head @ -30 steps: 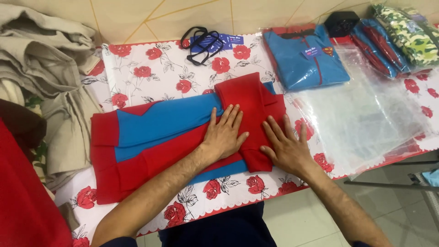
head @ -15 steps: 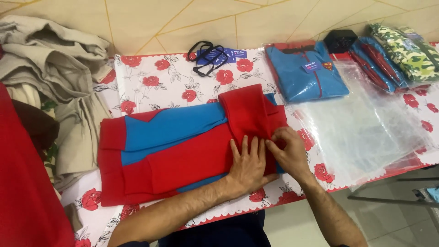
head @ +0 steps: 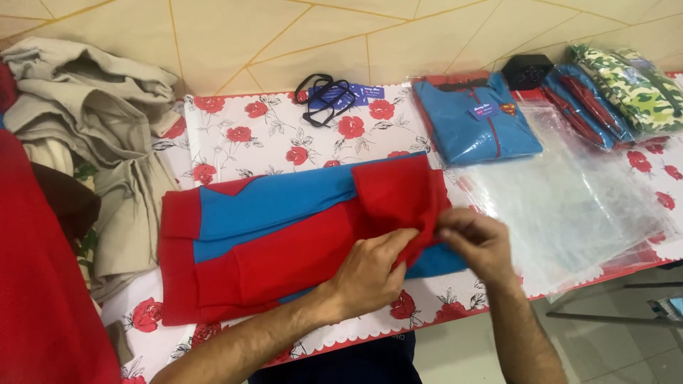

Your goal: The person folds a red and blue superhero costume on a table. They smooth out the fabric, fold the sleeves and sides inward, and then fold the garment in half to create a neat rectangular stack.

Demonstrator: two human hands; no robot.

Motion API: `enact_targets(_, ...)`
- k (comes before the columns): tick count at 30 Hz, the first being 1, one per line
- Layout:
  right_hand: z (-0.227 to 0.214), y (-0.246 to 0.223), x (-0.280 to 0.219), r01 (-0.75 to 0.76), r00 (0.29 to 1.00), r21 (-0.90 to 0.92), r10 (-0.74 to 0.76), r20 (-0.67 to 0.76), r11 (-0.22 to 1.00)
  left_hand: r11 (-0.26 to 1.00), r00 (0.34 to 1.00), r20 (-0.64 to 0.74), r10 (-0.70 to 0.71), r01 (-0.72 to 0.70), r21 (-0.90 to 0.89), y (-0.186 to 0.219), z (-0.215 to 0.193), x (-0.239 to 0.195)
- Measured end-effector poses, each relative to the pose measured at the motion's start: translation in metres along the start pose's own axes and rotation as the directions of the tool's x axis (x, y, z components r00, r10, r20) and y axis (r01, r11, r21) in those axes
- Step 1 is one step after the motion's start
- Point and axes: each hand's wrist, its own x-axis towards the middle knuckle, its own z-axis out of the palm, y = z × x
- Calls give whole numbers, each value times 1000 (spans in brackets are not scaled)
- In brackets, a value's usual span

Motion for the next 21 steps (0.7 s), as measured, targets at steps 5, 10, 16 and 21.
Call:
enact_targets(5, -4, -20, 29, -2, 991, -511, 70, 113, 860, 964, 988, 152, 13, 28, -265, 48, -10, -3)
enact_targets(10, -5, -21, 33, -122, 954, -626, 265, 140, 770, 882, 939, 341, 36, 130, -453, 55, -2, -1)
enact_targets(16, -25, 29, 52, -9, 951, -632, 203, 234, 775, 886, 874, 434, -218, 364, -286, 25, -25, 18)
enact_targets(21, -16, 14, 83, -85, 920, -664, 314, 234, 743, 956, 957, 113, -268, 279, -92, -28, -90, 16)
